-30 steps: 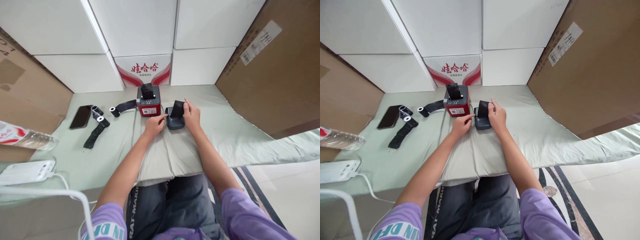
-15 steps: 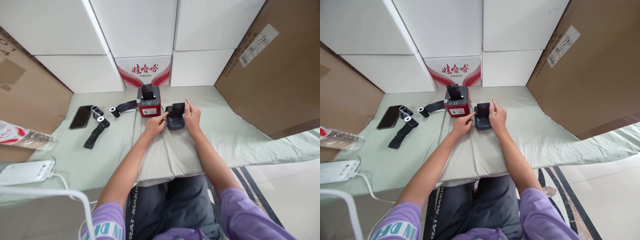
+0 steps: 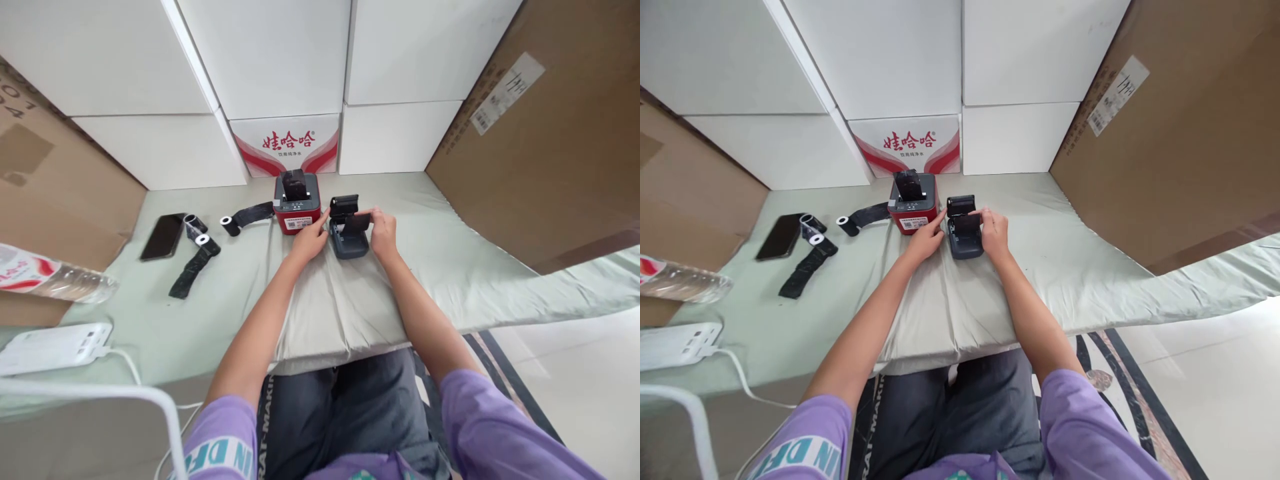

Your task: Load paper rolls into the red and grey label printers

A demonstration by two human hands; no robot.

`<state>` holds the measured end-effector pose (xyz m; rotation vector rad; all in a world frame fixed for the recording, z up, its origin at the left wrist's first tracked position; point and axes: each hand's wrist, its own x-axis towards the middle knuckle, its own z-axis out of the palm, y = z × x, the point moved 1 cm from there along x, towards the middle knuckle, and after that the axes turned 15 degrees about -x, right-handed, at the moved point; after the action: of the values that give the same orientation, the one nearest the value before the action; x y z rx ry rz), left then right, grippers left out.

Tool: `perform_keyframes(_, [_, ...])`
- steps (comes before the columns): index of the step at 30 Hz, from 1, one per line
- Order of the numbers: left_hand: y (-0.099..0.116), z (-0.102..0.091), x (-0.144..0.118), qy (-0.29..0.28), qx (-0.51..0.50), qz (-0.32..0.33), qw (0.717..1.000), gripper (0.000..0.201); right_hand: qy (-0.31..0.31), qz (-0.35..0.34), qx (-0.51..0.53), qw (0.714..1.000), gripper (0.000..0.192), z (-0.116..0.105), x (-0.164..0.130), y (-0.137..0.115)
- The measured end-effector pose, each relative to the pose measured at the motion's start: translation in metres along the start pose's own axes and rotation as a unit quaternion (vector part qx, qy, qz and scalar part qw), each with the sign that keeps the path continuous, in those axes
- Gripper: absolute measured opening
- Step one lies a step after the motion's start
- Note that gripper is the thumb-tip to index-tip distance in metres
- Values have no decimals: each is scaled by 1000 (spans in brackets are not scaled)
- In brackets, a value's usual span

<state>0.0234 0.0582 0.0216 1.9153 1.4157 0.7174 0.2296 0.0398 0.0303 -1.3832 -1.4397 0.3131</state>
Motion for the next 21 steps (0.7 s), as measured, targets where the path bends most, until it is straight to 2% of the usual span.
perform_keyframes(3, [9, 0, 4, 39, 15, -1, 999, 63, -18, -7, 31, 999, 69, -2, -2, -5])
perform_keyframes(6, [26, -4, 7, 58, 36, 32, 997, 48, -10, 7, 62, 998, 69, -2, -4, -6])
perform_keyframes(9, [51, -11, 17, -12, 105, 26, 994, 37, 20, 41, 83, 996, 69, 1, -3, 0])
perform_keyframes(11, [68, -16, 26, -78, 165, -17, 983, 34, 35, 67, 102, 992, 67, 4, -2, 6])
perform_keyframes(13, [82, -16, 33, -120, 207, -66, 969, 35, 42, 94, 120, 987, 67, 7, 0, 13])
perform_keyframes(16, [94, -11, 39, -128, 235, -113, 957, 40, 43, 126, 139, 981, 68, 11, 2, 21])
perform_keyframes(21, [94, 4, 43, -82, 243, -129, 958, 38, 42, 147, 122, 981, 69, 15, 3, 26])
